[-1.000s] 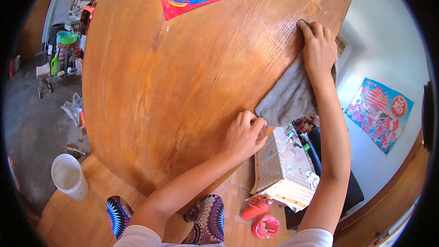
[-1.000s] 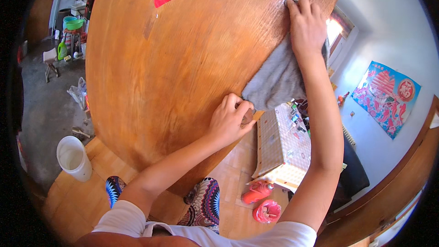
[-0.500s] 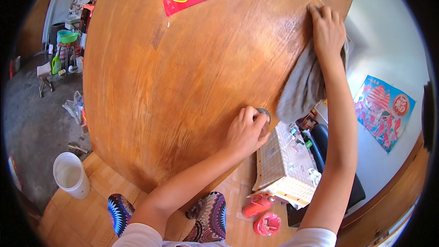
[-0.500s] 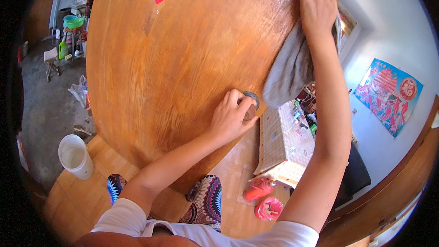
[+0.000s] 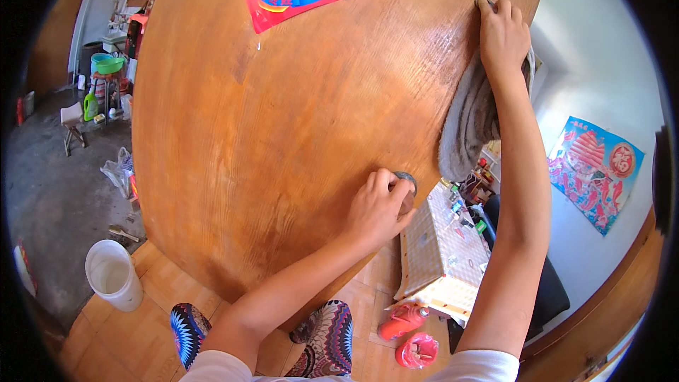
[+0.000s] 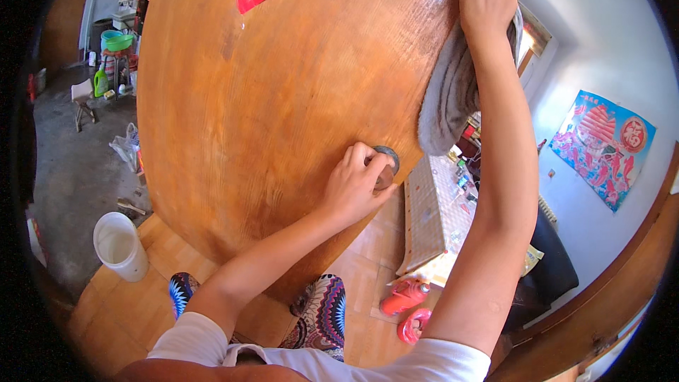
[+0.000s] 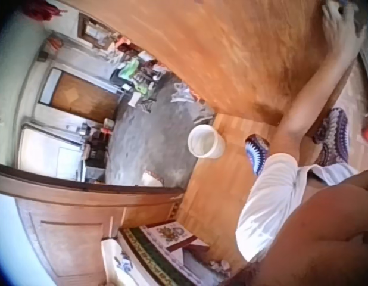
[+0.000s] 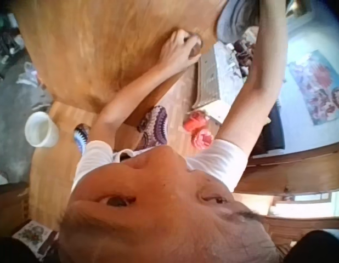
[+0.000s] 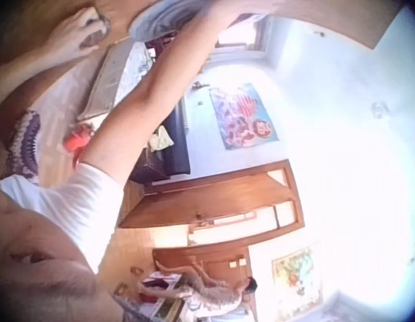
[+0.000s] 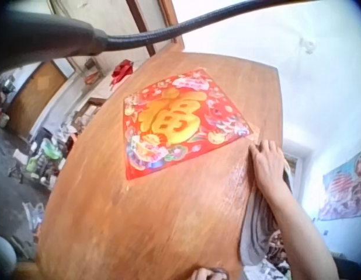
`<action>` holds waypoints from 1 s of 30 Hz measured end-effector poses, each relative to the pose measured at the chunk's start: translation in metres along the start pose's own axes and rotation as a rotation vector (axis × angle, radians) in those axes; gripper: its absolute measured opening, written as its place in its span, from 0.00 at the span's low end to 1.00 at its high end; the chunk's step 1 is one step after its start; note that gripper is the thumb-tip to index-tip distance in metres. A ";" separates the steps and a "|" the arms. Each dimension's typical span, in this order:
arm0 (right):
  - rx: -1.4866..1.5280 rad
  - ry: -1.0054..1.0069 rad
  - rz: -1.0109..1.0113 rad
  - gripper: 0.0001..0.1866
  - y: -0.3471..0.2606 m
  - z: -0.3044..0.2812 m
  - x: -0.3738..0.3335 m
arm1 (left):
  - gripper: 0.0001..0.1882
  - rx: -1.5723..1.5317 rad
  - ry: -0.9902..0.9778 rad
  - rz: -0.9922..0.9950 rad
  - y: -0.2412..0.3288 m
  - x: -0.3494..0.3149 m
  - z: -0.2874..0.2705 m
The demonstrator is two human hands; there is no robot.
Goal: The person wipes the surface of a wooden door with a gray cloth, moving in circular and vertical motions around the doorknob and across the door panel. The person repeatedly wipes the same areas without visible dirt removal or change in surface condition.
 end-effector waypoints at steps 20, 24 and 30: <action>0.225 -0.161 0.061 0.23 -0.055 -0.027 -0.050 | 0.21 0.027 0.003 -0.009 -0.010 0.000 -0.007; 0.418 -0.142 -0.094 0.28 -0.092 -0.078 -0.106 | 0.22 0.048 -0.016 -0.035 -0.012 -0.003 -0.002; 0.277 0.083 0.025 0.25 -0.025 -0.012 -0.023 | 0.22 -0.002 -0.006 -0.020 -0.004 0.000 -0.008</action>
Point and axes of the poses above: each hand's wrist, its own x-axis towards the middle knuckle, its own z-axis out of the palm, y = z × x, the point moved 9 cm from there along x, towards the middle knuckle, and after that the axes turned 6 degrees about -x, right-handed, at the moved point
